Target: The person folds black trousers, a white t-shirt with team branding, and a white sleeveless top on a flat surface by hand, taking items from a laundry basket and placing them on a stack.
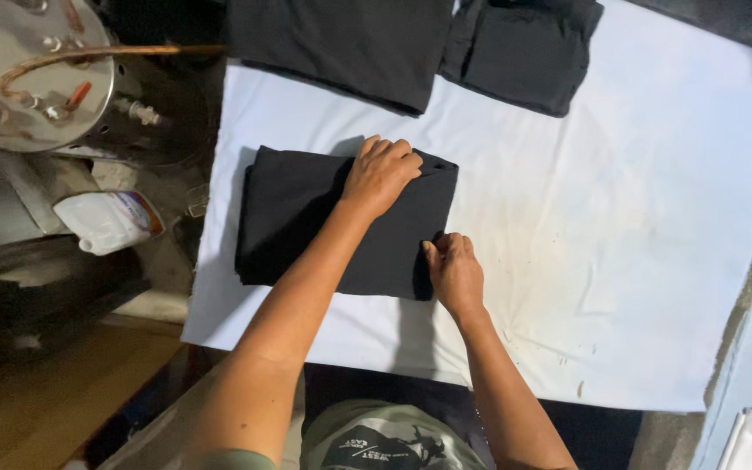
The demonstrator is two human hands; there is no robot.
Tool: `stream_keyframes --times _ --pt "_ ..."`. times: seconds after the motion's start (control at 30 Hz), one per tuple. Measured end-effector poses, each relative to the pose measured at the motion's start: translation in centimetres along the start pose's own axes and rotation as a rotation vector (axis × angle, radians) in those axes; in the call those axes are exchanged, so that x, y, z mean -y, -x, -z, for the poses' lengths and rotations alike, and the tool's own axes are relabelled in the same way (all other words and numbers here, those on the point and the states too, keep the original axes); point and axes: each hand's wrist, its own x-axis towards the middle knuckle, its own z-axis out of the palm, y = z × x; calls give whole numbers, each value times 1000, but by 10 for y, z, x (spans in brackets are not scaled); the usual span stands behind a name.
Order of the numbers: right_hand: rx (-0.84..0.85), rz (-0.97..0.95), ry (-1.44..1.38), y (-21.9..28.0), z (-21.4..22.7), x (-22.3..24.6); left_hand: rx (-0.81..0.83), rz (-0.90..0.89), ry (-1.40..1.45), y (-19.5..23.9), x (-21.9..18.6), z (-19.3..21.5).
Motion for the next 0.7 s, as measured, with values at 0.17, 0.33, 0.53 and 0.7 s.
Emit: stream_keyframes --times 0.17,0.33,0.53,0.7 --pt "-40 84 9 2 -11 -12 140 -110 -83 -10 -10 -2" --pt "-41 150 -6 0 -22 -23 127 145 -1 -20 -12 -7" --pt "65 -37 -194 11 1 -22 136 75 65 -25 -18 -10" --pt "-3 79 -155 16 1 -19 244 -3 5 -42 -30 -14"
